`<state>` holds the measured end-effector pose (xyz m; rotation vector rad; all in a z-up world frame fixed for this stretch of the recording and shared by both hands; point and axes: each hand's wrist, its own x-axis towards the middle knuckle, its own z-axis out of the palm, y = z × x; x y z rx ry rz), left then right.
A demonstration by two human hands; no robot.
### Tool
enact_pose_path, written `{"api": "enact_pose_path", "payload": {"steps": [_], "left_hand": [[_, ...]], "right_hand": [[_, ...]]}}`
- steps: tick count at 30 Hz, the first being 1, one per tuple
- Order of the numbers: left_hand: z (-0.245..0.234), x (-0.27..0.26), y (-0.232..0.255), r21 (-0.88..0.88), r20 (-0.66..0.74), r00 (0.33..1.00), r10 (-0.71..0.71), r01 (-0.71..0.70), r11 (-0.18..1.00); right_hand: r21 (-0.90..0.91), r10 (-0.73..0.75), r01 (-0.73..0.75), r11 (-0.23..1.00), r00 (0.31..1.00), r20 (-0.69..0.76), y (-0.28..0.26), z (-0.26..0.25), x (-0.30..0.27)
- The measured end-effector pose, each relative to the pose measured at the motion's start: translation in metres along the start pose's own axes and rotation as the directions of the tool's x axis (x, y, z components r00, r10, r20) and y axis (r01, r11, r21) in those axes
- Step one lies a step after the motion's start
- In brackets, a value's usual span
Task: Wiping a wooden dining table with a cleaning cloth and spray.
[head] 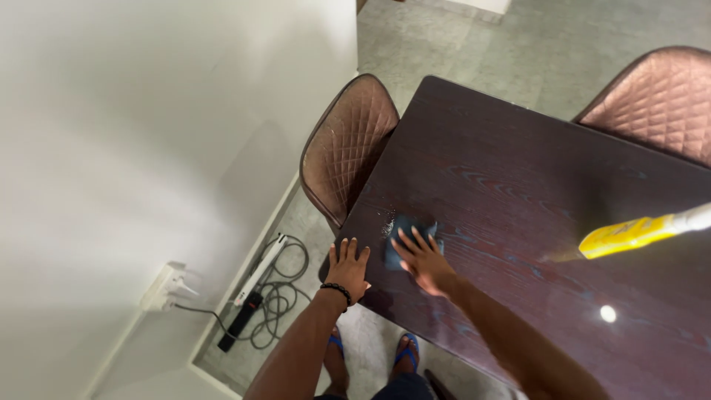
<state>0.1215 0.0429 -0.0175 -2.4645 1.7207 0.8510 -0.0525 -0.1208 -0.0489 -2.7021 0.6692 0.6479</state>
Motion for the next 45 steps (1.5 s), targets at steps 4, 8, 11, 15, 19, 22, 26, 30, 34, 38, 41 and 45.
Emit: {"api": "enact_pose_path", "payload": {"steps": [4,8,11,15,19,22,26,30,34,38,41,45], "left_hand": [[-0.008,0.001,-0.015,0.056,0.008,0.998,0.055,-0.055,0.997],[-0.018,-0.004,-0.026,0.026,-0.003,0.994,0.112,-0.112,0.993],[-0.019,-0.003,-0.04,0.035,-0.005,0.987,0.16,-0.16,0.987],[-0.017,0.0,-0.052,0.052,-0.003,0.974,0.227,-0.226,0.973],[-0.022,0.003,-0.059,0.082,0.012,0.96,0.28,-0.28,0.957],[-0.022,0.003,-0.067,0.057,0.008,0.948,0.317,-0.317,0.947],[-0.025,0.007,-0.068,0.054,0.024,0.953,0.303,-0.304,0.951],[-0.021,0.014,-0.074,0.044,0.009,0.956,0.292,-0.293,0.955],[-0.023,0.019,-0.073,0.012,0.028,0.974,0.223,-0.223,0.975],[-0.034,0.032,-0.069,-0.002,0.059,0.978,0.2,-0.2,0.98],[-0.028,0.042,-0.066,0.0,0.053,0.978,0.201,-0.202,0.979],[-0.032,0.056,-0.059,-0.044,0.045,0.975,0.219,-0.217,0.975]], "right_hand": [[-0.076,-0.14,0.145,0.987,0.988,0.068,0.025,0.006,-0.038],[-0.006,0.118,-0.118,0.993,0.992,-0.04,0.07,0.027,-0.02],[0.132,0.365,-0.347,0.928,0.92,-0.144,0.067,0.037,0.027],[0.212,0.505,-0.469,0.857,0.847,-0.168,0.035,0.045,0.071],[0.102,0.389,-0.379,0.92,0.916,-0.101,-0.043,0.003,0.033],[0.034,0.261,-0.263,0.964,0.964,0.043,-0.054,0.009,0.004],[0.016,0.205,-0.206,0.978,0.977,0.052,-0.025,0.022,-0.013],[0.051,0.366,-0.363,0.93,0.928,-0.067,0.04,0.05,0.018],[0.193,0.445,-0.407,0.893,0.866,-0.229,0.068,0.042,0.068],[0.109,0.489,-0.478,0.871,0.866,-0.105,0.035,-0.009,0.1],[0.028,0.318,-0.317,0.948,0.946,-0.063,-0.001,-0.022,0.088],[-0.025,-0.022,0.022,0.999,1.0,-0.003,-0.015,-0.034,0.043]]}}
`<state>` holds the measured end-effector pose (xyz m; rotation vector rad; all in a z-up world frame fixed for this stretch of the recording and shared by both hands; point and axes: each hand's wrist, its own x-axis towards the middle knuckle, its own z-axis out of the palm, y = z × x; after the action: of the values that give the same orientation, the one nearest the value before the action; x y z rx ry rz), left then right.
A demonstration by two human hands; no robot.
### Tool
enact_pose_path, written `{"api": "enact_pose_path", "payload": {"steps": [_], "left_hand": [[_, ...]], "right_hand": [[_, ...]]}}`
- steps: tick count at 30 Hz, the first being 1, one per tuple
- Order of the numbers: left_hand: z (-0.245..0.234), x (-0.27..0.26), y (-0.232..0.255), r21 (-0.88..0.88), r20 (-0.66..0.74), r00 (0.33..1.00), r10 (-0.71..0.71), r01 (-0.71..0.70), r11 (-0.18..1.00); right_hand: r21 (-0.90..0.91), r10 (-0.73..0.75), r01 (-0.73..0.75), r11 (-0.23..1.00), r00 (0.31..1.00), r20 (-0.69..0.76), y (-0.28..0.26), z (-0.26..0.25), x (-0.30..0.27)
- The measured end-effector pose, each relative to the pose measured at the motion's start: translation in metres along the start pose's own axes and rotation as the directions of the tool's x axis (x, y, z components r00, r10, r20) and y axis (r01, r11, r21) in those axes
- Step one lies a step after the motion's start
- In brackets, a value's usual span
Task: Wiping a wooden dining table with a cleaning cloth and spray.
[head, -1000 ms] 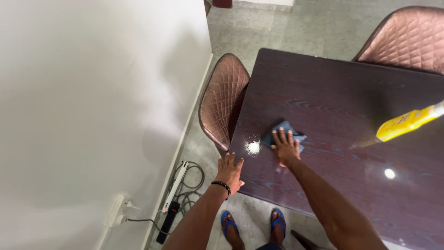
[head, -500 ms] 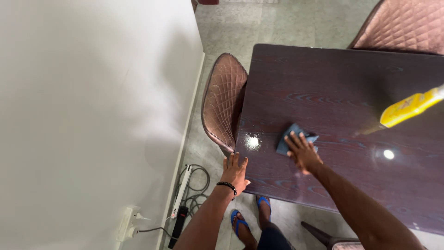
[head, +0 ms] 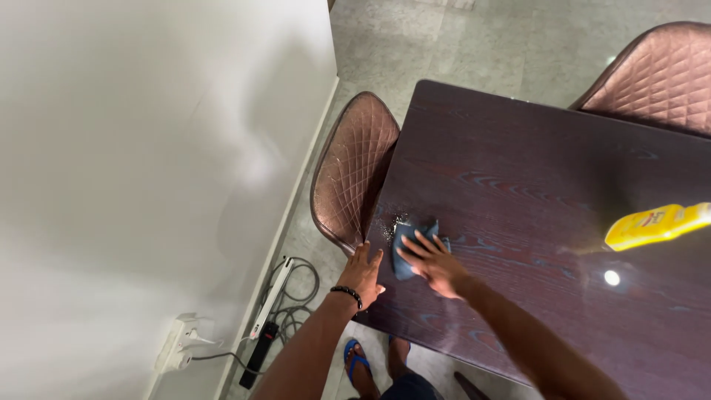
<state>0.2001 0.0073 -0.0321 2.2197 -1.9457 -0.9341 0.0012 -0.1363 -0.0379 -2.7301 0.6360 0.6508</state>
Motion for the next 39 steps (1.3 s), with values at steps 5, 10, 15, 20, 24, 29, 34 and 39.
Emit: {"api": "enact_pose_path", "payload": {"steps": [5,10,15,20,24,29,34,39], "left_hand": [[-0.022,0.013,0.006,-0.02,-0.007,0.999,-0.035,0.035,0.999],[-0.033,0.017,0.01,-0.07,0.047,0.99,-0.135,0.138,0.988],[-0.035,0.024,0.012,-0.169,0.02,0.985,-0.17,0.171,0.971],[-0.035,0.035,0.016,-0.166,-0.005,0.986,-0.166,0.163,0.972],[-0.041,0.034,0.019,-0.162,0.005,0.987,-0.163,0.162,0.973],[-0.032,0.039,0.009,-0.219,0.005,0.976,-0.218,0.214,0.952],[-0.025,0.033,0.006,-0.273,0.014,0.97,-0.243,0.237,0.932],[-0.044,0.012,0.018,-0.296,-0.11,0.942,-0.316,0.273,0.915]], "right_hand": [[0.009,-0.093,0.093,0.996,0.993,0.072,0.07,0.005,-0.016],[0.118,0.041,-0.028,0.993,0.993,-0.111,0.11,0.008,0.03],[0.097,0.215,-0.204,0.974,0.97,-0.115,0.072,-0.011,0.084],[0.01,0.019,-0.019,1.0,1.0,-0.013,0.004,-0.04,0.049],[0.037,-0.267,0.265,0.964,0.957,0.109,0.004,-0.04,0.016],[0.143,-0.183,0.175,0.974,0.982,0.046,0.064,-0.026,0.028],[0.073,0.0,0.011,0.997,0.989,-0.147,0.08,-0.021,0.087],[0.021,0.154,-0.153,0.988,0.986,-0.06,0.024,-0.057,0.105]]}}
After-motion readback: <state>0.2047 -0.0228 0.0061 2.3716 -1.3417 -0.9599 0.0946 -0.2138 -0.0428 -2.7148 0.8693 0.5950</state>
